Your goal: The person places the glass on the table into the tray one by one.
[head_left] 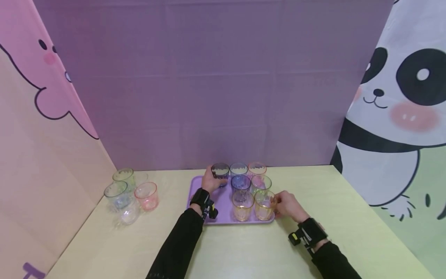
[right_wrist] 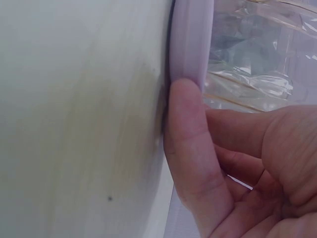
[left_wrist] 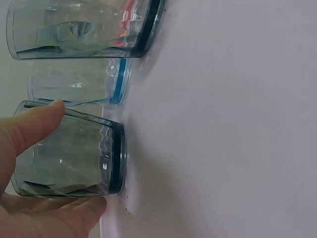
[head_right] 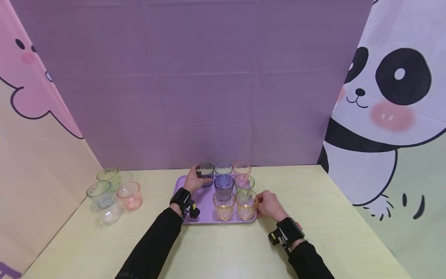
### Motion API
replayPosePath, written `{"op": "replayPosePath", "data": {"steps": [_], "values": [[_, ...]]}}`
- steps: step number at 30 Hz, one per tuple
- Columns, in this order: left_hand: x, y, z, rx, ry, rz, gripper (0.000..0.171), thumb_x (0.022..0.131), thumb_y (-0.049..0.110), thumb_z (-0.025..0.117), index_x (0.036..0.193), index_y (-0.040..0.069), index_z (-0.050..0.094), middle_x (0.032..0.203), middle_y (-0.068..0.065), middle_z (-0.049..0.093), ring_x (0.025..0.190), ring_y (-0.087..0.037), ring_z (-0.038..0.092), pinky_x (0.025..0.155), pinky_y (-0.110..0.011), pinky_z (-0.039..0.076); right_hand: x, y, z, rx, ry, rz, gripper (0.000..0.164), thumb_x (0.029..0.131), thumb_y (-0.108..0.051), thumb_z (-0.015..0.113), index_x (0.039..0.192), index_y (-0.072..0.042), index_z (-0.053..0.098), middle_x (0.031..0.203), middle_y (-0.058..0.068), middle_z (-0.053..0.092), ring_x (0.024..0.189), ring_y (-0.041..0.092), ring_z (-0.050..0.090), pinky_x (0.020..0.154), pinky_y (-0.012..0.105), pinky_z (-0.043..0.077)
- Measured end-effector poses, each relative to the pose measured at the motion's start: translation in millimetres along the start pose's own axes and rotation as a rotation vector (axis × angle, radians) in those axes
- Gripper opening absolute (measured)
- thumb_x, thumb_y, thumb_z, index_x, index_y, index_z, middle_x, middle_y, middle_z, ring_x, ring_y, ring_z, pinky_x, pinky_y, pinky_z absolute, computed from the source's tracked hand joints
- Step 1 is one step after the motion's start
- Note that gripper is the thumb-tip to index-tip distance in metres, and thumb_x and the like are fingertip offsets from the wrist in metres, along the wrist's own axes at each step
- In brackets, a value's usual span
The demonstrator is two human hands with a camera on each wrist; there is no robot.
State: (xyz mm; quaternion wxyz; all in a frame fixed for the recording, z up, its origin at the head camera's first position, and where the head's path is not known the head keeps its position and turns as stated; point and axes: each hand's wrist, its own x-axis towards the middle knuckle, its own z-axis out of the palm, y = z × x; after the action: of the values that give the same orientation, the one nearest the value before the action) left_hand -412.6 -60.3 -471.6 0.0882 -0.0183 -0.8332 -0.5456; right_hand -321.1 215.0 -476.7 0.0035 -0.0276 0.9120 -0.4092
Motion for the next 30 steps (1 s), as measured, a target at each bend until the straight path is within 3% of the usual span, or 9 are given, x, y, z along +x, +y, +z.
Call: {"op": "replayPosePath", "data": {"steps": [10, 17, 24, 30], "values": [[-1.9, 0.8, -1.8, -0.004, -0.014, -0.013, 0.083, 0.065, 0.013, 0.081, 0.134, 0.001, 0.036, 0.128, -0.021, 0.048, 0.119, -0.037, 0.043, 0.1, -0.045, 0.034, -1, -1, -1, 0.023, -0.004, 0.014, 0.015, 0.069, 0.013, 0.058, 0.07, -0.001, 0.061, 0.068, 0.009, 0.06, 0.052, 0.019, 0.06, 0.048, 0.03, 0.052], [-1.4, -4.7, 0.2, 0.016, -0.009, 0.037, 0.083, 0.062, 0.009, 0.082, 0.132, 0.0, 0.038, 0.127, -0.022, 0.048, 0.119, -0.038, 0.043, 0.1, -0.046, 0.033, -1, -1, 0, 0.018, 0.005, 0.018, 0.012, 0.071, 0.011, 0.06, 0.072, -0.001, 0.062, 0.065, 0.007, 0.06, 0.05, 0.019, 0.06, 0.047, 0.03, 0.052], [-0.8, -12.3, -2.1, 0.01, -0.031, -0.003, 0.089, 0.055, -0.004, 0.08, 0.133, 0.003, 0.037, 0.127, -0.021, 0.05, 0.117, -0.037, 0.045, 0.099, -0.046, 0.034, -1, 0, 2, -0.009, 0.006, 0.009, 0.016, 0.069, 0.013, 0.057, 0.07, -0.002, 0.062, 0.065, 0.007, 0.061, 0.05, 0.019, 0.06, 0.046, 0.029, 0.051], [0.6, -12.1, -11.1, 0.074, -0.02, 0.06, 0.078, 0.059, -0.008, 0.067, 0.131, -0.001, 0.039, 0.114, -0.025, 0.057, 0.105, -0.037, 0.053, 0.091, -0.044, 0.042, 0, 1, 1, -0.002, 0.012, 0.001, 0.015, 0.07, 0.013, 0.057, 0.069, -0.002, 0.061, 0.065, 0.007, 0.061, 0.05, 0.018, 0.06, 0.046, 0.029, 0.052]]}}
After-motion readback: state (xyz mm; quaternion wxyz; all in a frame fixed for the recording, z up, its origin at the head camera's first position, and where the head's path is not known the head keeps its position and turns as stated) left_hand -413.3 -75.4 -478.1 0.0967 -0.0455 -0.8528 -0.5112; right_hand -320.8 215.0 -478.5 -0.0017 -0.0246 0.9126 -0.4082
